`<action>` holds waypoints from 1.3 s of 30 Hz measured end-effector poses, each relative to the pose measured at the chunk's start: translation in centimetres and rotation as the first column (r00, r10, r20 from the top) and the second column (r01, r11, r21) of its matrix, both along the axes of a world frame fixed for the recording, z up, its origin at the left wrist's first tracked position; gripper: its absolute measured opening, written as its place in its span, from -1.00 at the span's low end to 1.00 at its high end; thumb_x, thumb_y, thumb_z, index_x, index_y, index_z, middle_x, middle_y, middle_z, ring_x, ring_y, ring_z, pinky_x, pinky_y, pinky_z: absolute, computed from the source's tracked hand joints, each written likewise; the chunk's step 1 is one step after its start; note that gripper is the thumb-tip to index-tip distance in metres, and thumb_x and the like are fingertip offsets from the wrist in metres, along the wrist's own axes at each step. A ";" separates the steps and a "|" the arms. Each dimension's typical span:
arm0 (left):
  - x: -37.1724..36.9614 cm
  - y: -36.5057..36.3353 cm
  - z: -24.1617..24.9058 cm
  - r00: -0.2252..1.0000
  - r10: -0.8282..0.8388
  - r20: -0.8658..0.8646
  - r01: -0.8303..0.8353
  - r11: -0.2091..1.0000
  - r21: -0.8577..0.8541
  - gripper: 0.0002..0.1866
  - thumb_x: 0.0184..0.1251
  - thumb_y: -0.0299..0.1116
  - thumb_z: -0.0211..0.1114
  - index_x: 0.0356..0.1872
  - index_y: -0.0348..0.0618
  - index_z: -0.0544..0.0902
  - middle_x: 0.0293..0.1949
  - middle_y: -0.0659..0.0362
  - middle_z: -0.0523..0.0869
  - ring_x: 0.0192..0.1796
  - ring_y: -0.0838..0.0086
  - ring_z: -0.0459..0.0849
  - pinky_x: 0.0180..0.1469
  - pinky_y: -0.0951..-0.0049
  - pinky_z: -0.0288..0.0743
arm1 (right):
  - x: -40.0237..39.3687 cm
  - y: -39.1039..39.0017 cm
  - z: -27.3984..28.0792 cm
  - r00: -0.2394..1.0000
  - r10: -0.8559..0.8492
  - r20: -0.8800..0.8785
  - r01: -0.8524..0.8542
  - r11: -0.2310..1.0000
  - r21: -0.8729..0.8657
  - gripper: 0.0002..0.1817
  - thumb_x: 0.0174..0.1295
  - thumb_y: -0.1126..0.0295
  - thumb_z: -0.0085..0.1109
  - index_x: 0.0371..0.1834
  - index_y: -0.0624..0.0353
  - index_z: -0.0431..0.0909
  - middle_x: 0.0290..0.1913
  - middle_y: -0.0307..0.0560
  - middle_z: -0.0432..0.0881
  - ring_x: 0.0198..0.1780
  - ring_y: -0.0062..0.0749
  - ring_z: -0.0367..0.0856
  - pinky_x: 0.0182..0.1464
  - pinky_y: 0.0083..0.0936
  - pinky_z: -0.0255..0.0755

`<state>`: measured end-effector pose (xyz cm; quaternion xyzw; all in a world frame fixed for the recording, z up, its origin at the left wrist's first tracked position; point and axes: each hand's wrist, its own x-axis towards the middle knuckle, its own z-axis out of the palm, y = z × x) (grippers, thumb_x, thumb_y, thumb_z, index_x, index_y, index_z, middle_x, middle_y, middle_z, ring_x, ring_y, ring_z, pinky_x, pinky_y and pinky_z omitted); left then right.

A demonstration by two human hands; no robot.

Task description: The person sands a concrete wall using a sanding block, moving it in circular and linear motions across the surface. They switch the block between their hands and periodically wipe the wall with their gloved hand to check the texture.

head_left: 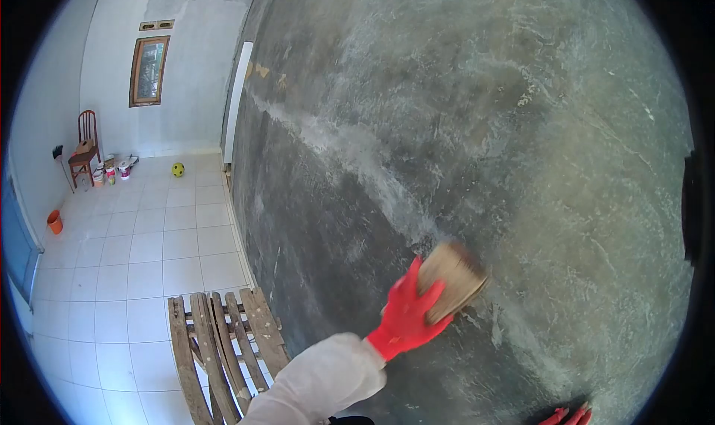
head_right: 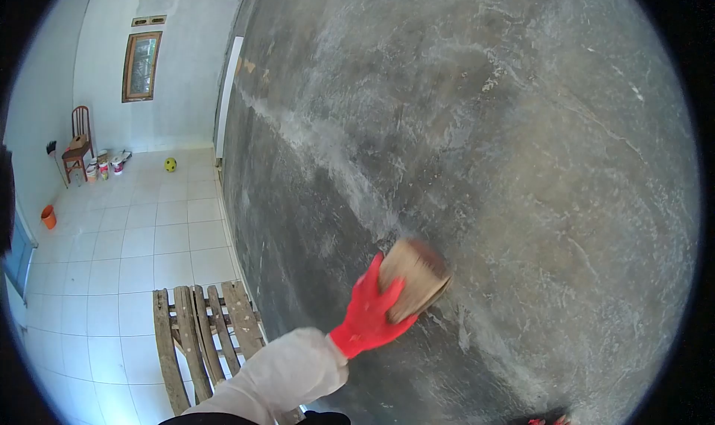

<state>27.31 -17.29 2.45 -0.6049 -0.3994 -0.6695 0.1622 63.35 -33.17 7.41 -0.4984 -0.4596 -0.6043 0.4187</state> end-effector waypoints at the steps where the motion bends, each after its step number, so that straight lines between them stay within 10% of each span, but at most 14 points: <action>1: 0.3 -0.4 -4.4 1.000 -0.010 -0.009 0.010 1.000 -0.020 0.07 -0.16 -0.13 0.63 0.43 0.20 0.17 0.42 -0.41 0.08 0.26 -0.35 0.36 0.13 -0.14 0.38 | 0.0 0.0 0.0 1.000 -0.002 -0.001 0.002 1.000 -0.001 -0.51 0.32 0.10 0.19 0.19 0.18 0.51 0.12 0.28 0.49 0.04 0.20 0.50 0.01 0.06 0.43; 6: 1.0 -1.6 -18.6 0.998 -0.049 0.032 0.054 0.981 -0.187 0.08 -0.14 -0.11 0.64 0.44 0.20 0.13 0.41 -0.43 0.07 0.28 -0.36 0.35 0.14 -0.17 0.36 | 0.2 0.0 -0.1 0.997 -0.062 0.051 0.064 0.998 -0.030 -0.53 0.32 0.09 0.18 0.17 0.16 0.52 0.12 0.26 0.50 0.03 0.17 0.51 -0.01 0.04 0.43; 12: -4.3 2.4 4.1 0.996 0.090 0.001 -0.089 0.996 -0.029 0.07 -0.12 -0.13 0.60 0.46 0.13 0.14 0.42 -0.39 0.09 0.26 -0.31 0.36 0.18 -0.13 0.33 | 0.4 0.5 -0.4 0.996 -0.051 0.070 0.052 0.999 -0.007 -0.54 0.33 0.09 0.18 0.16 0.15 0.52 0.12 0.26 0.50 0.01 0.16 0.52 -0.02 0.02 0.43; 16: -5.2 3.7 9.6 0.997 0.074 0.010 -0.074 0.996 0.050 0.06 -0.17 -0.15 0.61 0.45 0.10 0.20 0.43 -0.34 0.11 0.27 -0.27 0.37 0.18 -0.09 0.34 | -0.6 0.3 0.2 0.995 -0.080 0.061 0.079 0.997 0.012 -0.54 0.35 0.04 0.12 0.15 0.14 0.55 0.11 0.22 0.52 0.02 0.12 0.52 -0.01 0.01 0.43; 26: -6.1 1.3 -16.7 0.990 0.129 0.049 -0.111 0.958 -0.264 -0.04 -0.12 -0.13 0.60 0.36 0.08 0.25 0.38 -0.38 0.18 0.23 -0.31 0.40 0.14 -0.08 0.42 | -1.9 0.3 0.7 0.988 -0.144 0.058 0.143 0.990 0.008 -0.52 0.44 -0.04 -0.06 0.10 0.07 0.63 0.10 0.04 0.57 0.07 0.00 0.52 0.07 -0.05 0.42; 27: -6.1 2.7 -16.5 0.989 0.134 0.056 -0.116 0.959 -0.258 -0.04 -0.12 -0.13 0.60 0.36 0.08 0.25 0.38 -0.38 0.18 0.23 -0.31 0.40 0.14 -0.08 0.42 | -2.0 0.4 0.8 0.986 -0.159 0.054 0.159 0.987 0.000 -0.52 0.45 -0.04 -0.08 0.11 0.06 0.64 0.10 0.04 0.57 0.07 -0.01 0.52 0.07 -0.06 0.42; 29: -8.0 6.3 -11.7 0.874 -0.312 0.372 0.390 0.908 -0.154 -0.05 -0.10 -0.11 0.59 0.38 0.06 0.26 0.39 -0.35 0.17 0.22 -0.29 0.41 0.14 -0.09 0.42 | -2.0 0.5 0.8 0.987 -0.152 0.053 0.152 0.988 0.003 -0.52 0.45 -0.04 -0.09 0.10 0.06 0.64 0.10 0.03 0.57 0.07 -0.02 0.52 0.07 -0.06 0.42; 31: -9.5 5.1 -0.5 0.990 0.139 -0.008 -0.139 0.990 0.028 -0.05 -0.09 -0.11 0.57 0.39 0.08 0.28 0.40 -0.30 0.18 0.21 -0.29 0.42 0.15 -0.08 0.41 | -2.2 0.7 0.7 0.986 -0.157 0.055 0.157 0.988 -0.005 -0.52 0.46 -0.03 -0.10 0.09 0.06 0.65 0.10 0.03 0.57 0.08 -0.02 0.52 0.07 -0.06 0.42; 33: -10.5 5.8 6.0 0.995 0.100 -0.022 -0.100 0.995 0.026 -0.02 -0.09 -0.10 0.59 0.40 0.00 0.25 0.43 -0.28 0.15 0.28 -0.26 0.36 0.25 -0.07 0.32 | -2.3 0.8 0.8 0.980 -0.189 0.066 0.188 0.982 0.020 -0.51 0.46 -0.04 -0.11 0.11 0.07 0.64 0.10 0.03 0.57 0.07 -0.02 0.53 0.07 -0.07 0.42; 39: -11.4 6.3 -0.5 0.993 0.118 -0.006 -0.118 0.992 -0.039 0.03 -0.10 -0.11 0.59 0.44 0.00 0.19 0.44 -0.30 0.10 0.31 -0.26 0.32 0.30 -0.04 0.29 | -2.0 1.2 0.7 0.972 -0.217 0.094 0.214 0.976 0.034 -0.48 0.47 -0.06 -0.16 0.12 0.09 0.61 0.09 0.04 0.58 0.06 0.00 0.53 0.07 -0.06 0.41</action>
